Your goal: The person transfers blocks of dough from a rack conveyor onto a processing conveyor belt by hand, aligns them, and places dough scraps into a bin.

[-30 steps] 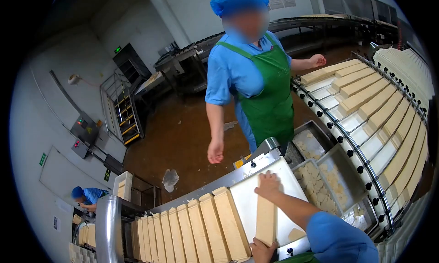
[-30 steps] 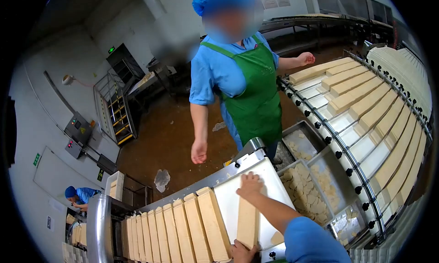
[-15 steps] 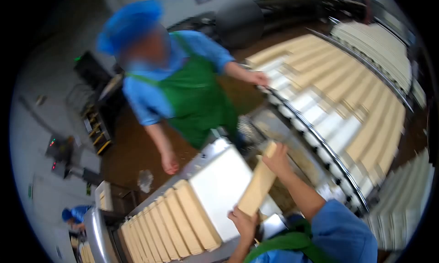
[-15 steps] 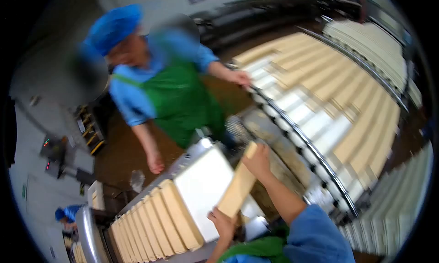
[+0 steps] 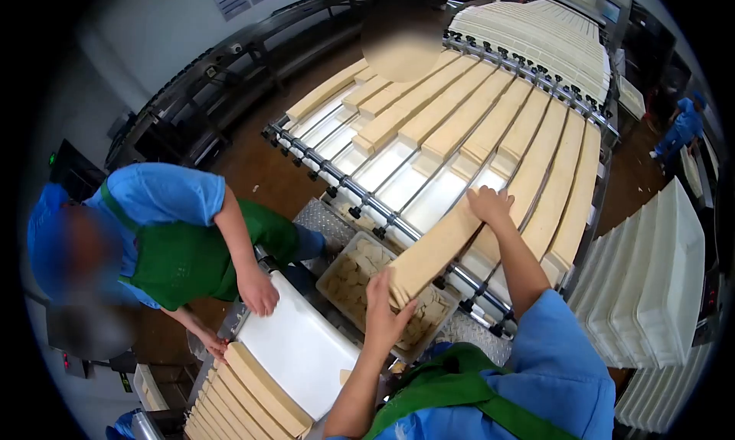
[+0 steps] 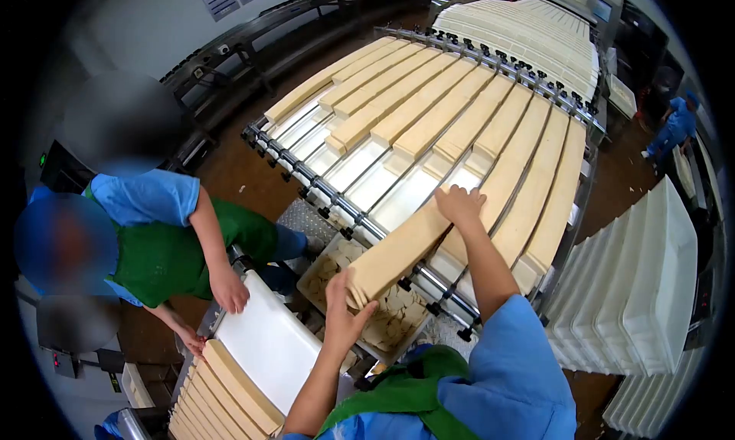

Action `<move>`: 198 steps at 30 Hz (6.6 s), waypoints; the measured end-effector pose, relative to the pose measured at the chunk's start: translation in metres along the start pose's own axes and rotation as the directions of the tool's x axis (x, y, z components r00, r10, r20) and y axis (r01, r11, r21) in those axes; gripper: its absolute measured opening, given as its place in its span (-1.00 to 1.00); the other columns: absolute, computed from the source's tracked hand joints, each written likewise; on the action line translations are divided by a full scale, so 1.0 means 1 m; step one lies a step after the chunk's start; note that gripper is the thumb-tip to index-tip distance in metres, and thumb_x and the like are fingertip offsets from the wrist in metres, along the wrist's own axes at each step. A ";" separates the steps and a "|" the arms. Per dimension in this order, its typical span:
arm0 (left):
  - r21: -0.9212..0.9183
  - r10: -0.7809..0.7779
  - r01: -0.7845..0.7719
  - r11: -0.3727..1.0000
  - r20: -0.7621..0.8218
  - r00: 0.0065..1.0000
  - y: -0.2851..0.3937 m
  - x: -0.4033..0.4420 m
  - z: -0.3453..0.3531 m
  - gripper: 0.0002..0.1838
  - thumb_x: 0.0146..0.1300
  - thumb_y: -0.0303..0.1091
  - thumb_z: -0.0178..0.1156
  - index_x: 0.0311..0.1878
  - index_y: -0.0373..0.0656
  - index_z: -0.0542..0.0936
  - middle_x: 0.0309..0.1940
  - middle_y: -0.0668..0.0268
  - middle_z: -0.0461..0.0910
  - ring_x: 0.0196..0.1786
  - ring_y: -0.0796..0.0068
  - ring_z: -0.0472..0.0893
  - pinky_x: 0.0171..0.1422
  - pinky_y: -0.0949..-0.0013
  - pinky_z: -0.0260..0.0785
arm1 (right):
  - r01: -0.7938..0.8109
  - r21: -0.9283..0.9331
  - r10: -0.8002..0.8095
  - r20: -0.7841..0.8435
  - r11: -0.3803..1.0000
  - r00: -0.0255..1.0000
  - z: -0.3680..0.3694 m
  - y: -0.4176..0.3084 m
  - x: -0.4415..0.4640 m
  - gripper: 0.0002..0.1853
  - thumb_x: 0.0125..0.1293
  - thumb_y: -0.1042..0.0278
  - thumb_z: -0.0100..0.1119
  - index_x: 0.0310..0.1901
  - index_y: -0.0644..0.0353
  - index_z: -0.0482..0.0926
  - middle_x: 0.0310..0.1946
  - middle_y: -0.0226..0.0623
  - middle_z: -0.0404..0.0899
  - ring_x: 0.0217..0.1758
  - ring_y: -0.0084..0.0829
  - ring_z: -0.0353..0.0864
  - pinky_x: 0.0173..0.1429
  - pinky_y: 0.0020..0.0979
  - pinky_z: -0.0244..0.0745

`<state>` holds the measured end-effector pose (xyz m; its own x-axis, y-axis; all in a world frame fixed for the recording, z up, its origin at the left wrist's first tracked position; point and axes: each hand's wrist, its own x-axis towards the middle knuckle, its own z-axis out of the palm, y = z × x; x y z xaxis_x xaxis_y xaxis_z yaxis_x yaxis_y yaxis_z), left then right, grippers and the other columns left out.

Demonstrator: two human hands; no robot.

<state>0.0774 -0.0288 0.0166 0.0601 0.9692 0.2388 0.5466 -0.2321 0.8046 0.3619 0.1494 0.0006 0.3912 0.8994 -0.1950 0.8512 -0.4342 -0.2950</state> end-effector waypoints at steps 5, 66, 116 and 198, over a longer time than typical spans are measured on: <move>-0.021 -0.052 0.058 0.998 0.217 0.975 0.005 0.031 0.033 -0.18 0.08 -0.32 0.40 0.38 -0.15 0.22 0.31 -0.02 0.14 0.34 0.03 0.26 0.37 0.25 0.17 | -0.003 -0.065 0.005 0.030 0.998 1.000 -0.011 0.020 0.073 -0.29 0.32 -0.12 -0.36 0.17 0.38 0.44 0.19 -0.01 0.45 0.35 0.00 0.19 0.40 -0.04 -0.08; 0.073 -0.562 0.971 0.228 -0.804 0.192 -0.157 -0.334 -0.129 -0.04 0.01 0.06 0.35 0.30 -0.43 0.18 0.18 -0.37 0.24 0.26 -0.30 0.21 0.37 -0.09 0.04 | 0.926 0.364 -0.965 0.263 0.105 0.006 0.208 -0.162 -0.288 -0.61 0.17 0.20 0.20 -0.03 0.26 0.57 0.02 -0.05 0.49 0.15 -0.06 0.39 0.23 -0.12 0.28; 0.102 -0.283 0.336 0.936 -0.348 0.894 -0.080 -0.090 -0.076 -0.18 -0.05 -0.52 0.30 0.33 -0.21 0.18 0.28 -0.20 -0.05 0.30 -0.11 0.13 0.34 0.14 0.12 | 0.202 0.618 -0.136 -0.153 0.760 0.979 0.076 -0.158 -0.142 -0.19 0.04 0.01 0.21 0.24 0.25 0.10 0.20 0.16 0.13 -0.04 0.18 0.51 0.08 0.00 0.46; -0.317 -0.699 0.873 0.371 -0.714 0.037 -0.192 -0.336 -0.168 -0.02 -0.21 -0.38 0.51 0.24 -0.45 0.12 0.07 -0.25 0.23 0.13 -0.23 0.35 0.23 0.05 0.30 | 0.992 0.067 -0.994 0.049 0.103 0.099 0.227 -0.240 -0.281 -0.75 0.03 0.33 0.26 -0.20 0.11 0.67 0.24 -0.04 0.34 0.31 -0.02 0.24 0.31 0.02 0.10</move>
<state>-0.1879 -0.3239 -0.1266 -0.9764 0.1397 -0.1650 -0.0098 0.7341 0.6790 -0.0323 -0.0107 -0.0865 -0.8243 0.5185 0.2276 0.4522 0.8447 -0.2863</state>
